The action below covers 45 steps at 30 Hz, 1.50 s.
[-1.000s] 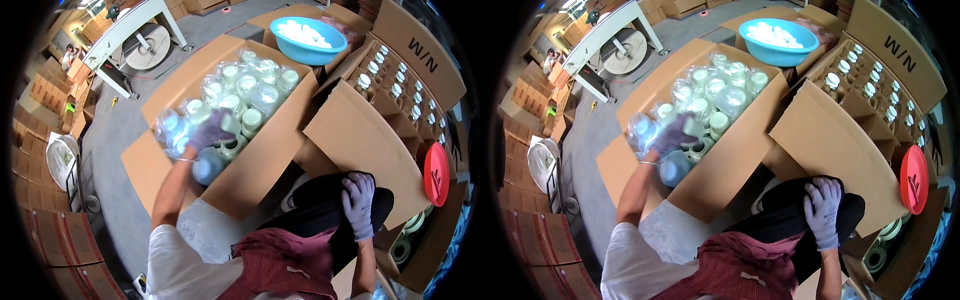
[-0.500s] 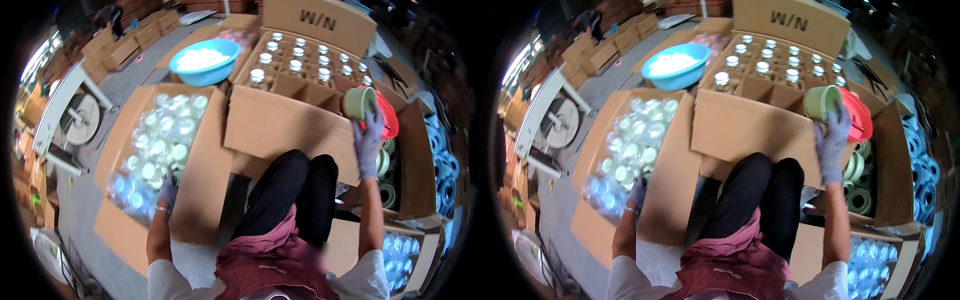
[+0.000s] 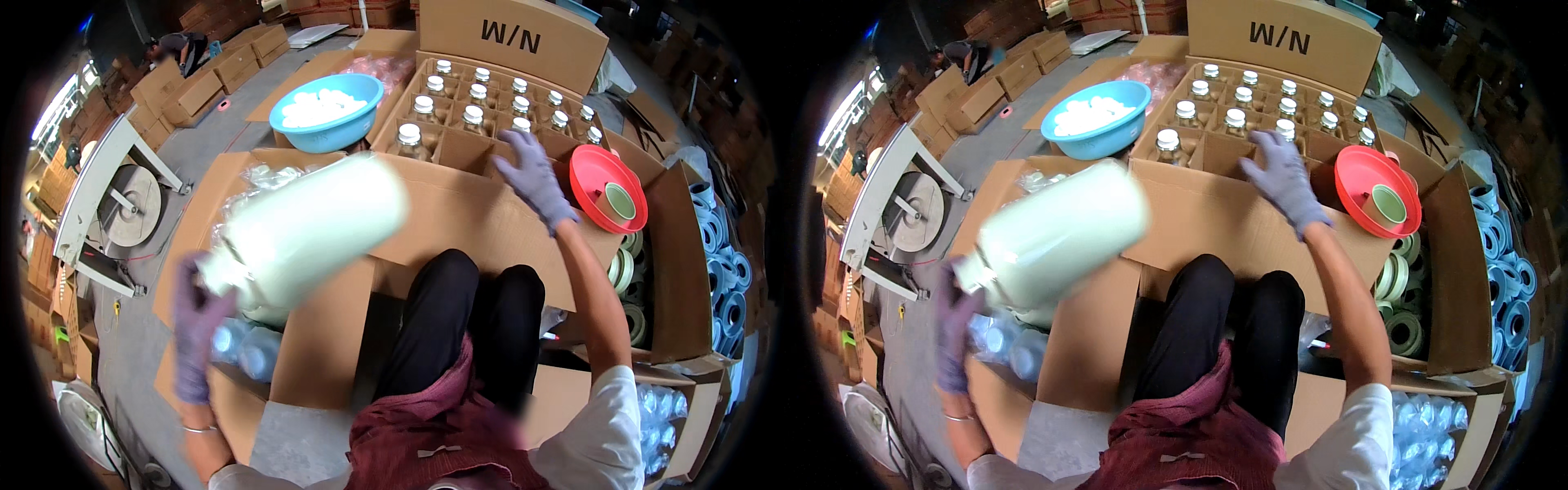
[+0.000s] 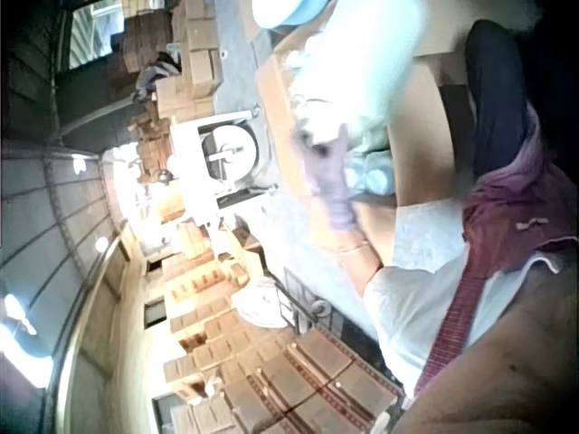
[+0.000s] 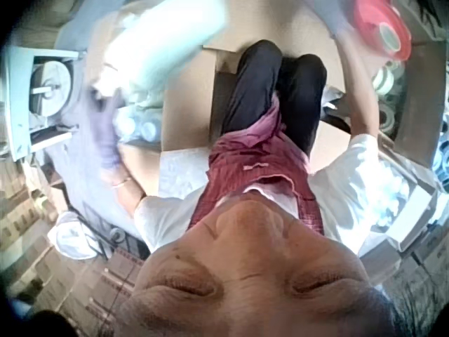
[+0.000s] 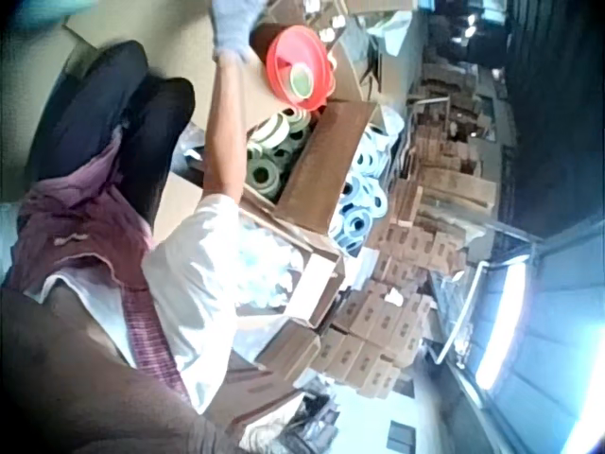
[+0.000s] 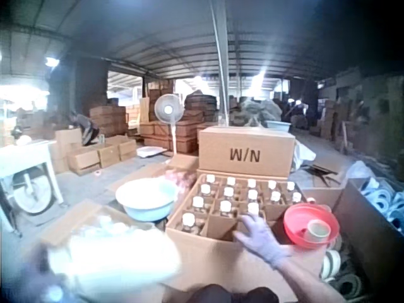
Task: The person assembles thermos flasks by inserting inner liners into outer shells, securing lids, and placing the finished units into plastic bags. They handle multiple thermos components and lids, then pack each completed thermos into a bag and place it into a cardboard box.
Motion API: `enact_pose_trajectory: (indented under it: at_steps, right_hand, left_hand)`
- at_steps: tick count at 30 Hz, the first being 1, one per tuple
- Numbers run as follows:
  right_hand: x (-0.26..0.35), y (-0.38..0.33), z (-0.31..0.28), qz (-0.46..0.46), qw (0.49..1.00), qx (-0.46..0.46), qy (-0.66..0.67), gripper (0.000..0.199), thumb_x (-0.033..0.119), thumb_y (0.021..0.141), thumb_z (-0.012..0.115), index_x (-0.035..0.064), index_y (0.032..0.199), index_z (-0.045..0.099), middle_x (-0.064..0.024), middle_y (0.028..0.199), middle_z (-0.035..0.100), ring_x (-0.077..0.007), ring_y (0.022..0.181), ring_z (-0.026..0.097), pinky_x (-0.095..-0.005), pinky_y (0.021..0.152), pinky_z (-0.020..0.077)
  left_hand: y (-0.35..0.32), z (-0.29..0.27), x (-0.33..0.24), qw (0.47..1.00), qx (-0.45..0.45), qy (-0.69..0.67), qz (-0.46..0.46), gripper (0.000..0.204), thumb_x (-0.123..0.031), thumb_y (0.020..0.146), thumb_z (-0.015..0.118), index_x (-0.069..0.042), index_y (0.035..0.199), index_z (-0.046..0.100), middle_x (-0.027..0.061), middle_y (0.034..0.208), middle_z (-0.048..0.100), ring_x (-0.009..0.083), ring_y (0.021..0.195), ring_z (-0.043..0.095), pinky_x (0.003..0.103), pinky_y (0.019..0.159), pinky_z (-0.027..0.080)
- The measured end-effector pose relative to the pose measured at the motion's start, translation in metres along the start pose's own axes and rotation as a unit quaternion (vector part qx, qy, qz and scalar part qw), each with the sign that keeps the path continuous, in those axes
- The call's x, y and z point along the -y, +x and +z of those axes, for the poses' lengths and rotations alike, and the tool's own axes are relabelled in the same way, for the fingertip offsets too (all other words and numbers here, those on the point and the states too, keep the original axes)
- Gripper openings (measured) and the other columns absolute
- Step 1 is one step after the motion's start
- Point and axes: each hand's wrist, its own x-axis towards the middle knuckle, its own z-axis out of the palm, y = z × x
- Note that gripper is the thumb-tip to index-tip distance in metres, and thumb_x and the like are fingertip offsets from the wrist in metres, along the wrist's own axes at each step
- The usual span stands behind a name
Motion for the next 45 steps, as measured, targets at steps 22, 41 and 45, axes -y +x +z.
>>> enact_pose_trajectory:
  at_steps: [22,41,45]
  right_hand:
    - [0.039,0.139,0.088,-0.006,0.992,0.115,-0.046,0.063,0.049,0.076,0.069,0.0032,0.116,0.053,-0.0201,0.104,0.061,-0.0362,0.1,0.063,-0.0436,0.087,0.0512]
    - [0.098,-0.297,-0.097,0.121,0.97,0.064,0.2,0.068,0.032,0.081,0.064,0.0003,0.138,0.044,-0.0234,0.142,0.042,-0.0416,0.134,0.038,-0.0494,0.113,0.0282]
    - [0.149,-0.397,-0.077,0.001,0.973,0.11,0.201,0.073,0.055,0.082,0.066,0.0005,0.129,0.051,-0.0339,0.135,0.041,-0.0499,0.126,0.043,-0.0578,0.109,0.0309]
  left_hand:
    - [0.075,0.203,0.085,0.905,0.281,-0.317,-0.037,0.044,-0.031,0.101,0.048,-0.003,0.134,0.044,0.0131,0.128,0.05,0.0292,0.112,0.06,0.043,0.092,0.053]
    - [0.032,0.254,-0.014,0.852,0.456,-0.208,0.153,0.055,-0.018,0.091,0.063,-0.002,0.14,0.043,0.0121,0.139,0.046,0.0215,0.132,0.043,0.036,0.11,0.036]
    - [-0.004,0.179,0.092,0.933,0.346,-0.034,0.094,0.056,-0.02,0.092,0.061,0.0,0.141,0.042,0.0163,0.137,0.047,0.0256,0.132,0.044,0.037,0.107,0.04]
